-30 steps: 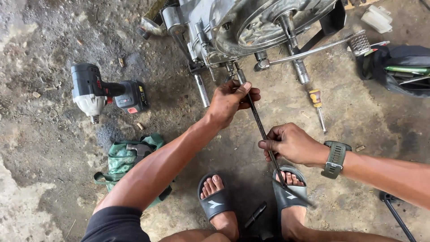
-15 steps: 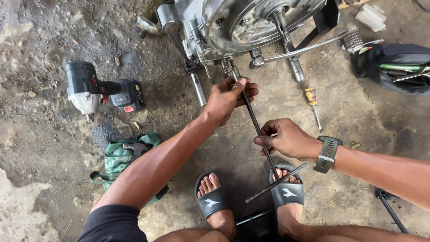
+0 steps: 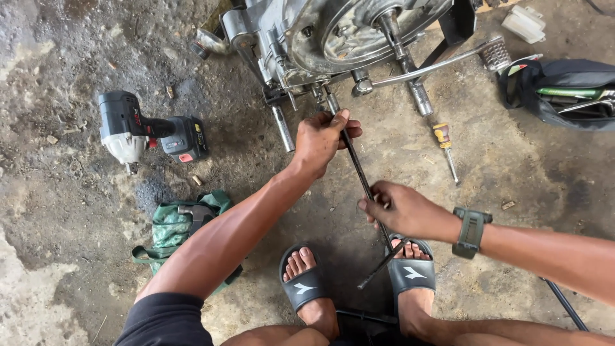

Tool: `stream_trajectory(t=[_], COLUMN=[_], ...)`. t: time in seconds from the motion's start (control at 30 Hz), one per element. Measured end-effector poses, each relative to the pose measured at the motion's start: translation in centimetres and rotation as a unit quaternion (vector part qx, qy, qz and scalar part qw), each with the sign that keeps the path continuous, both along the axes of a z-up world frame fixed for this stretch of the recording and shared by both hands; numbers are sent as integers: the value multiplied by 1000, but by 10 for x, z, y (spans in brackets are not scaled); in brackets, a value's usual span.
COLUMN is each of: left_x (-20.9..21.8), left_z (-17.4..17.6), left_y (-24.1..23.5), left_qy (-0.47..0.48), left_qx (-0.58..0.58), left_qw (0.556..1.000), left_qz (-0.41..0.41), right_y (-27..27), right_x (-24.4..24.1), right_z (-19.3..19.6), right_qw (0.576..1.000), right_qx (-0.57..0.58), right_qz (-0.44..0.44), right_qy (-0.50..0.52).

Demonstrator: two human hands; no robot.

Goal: The person is working on a motorcycle engine, using a wrench to tighten a bolt. They then reach into a green bag to retrieve a socket and attach it to a T-handle wrench before using it on the engine.

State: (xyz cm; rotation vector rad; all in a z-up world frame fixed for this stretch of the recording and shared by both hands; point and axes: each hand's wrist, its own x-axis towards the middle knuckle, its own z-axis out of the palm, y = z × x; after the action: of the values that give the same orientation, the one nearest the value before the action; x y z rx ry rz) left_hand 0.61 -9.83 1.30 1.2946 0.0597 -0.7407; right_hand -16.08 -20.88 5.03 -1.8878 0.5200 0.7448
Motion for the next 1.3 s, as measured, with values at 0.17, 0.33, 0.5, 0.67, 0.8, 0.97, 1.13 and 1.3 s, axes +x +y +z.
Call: stream_trajectory(t=[0.17, 0.33, 0.5, 0.67, 0.8, 0.97, 1.13, 1.3], left_x=[-2, -4, -19, -23, -25, -25, -26, -22], left_z=[7, 7, 2, -32, -32, -29, -27, -10], left_y=[3, 10, 26, 17, 16, 14, 15, 10], left_qy=[-6, 5, 42, 35, 33, 39, 42, 36], left_qx=[10, -23, -120, -127, -118, -109, -98, -84], left_qw=[1000, 999, 972, 983, 986, 987, 989, 990], left_qz=[-6, -35, -197, -130, -116, -113, -104, -104], right_y=[3, 7, 11, 9, 0, -5, -15, -14], right_x=[-22, -36, -35, -22, -29, -37, -36, -25], right_z=[18, 13, 4, 7, -7, -44, -79, -23], right_qw=[983, 962, 958, 926, 921, 929, 945, 979], right_qx=[-102, -161, -181, -255, -236, -219, -149, 31], right_qz=[146, 215, 219, 280, 307, 299, 291, 133], right_qy=[48, 44, 37, 8, 40, 3, 9, 151])
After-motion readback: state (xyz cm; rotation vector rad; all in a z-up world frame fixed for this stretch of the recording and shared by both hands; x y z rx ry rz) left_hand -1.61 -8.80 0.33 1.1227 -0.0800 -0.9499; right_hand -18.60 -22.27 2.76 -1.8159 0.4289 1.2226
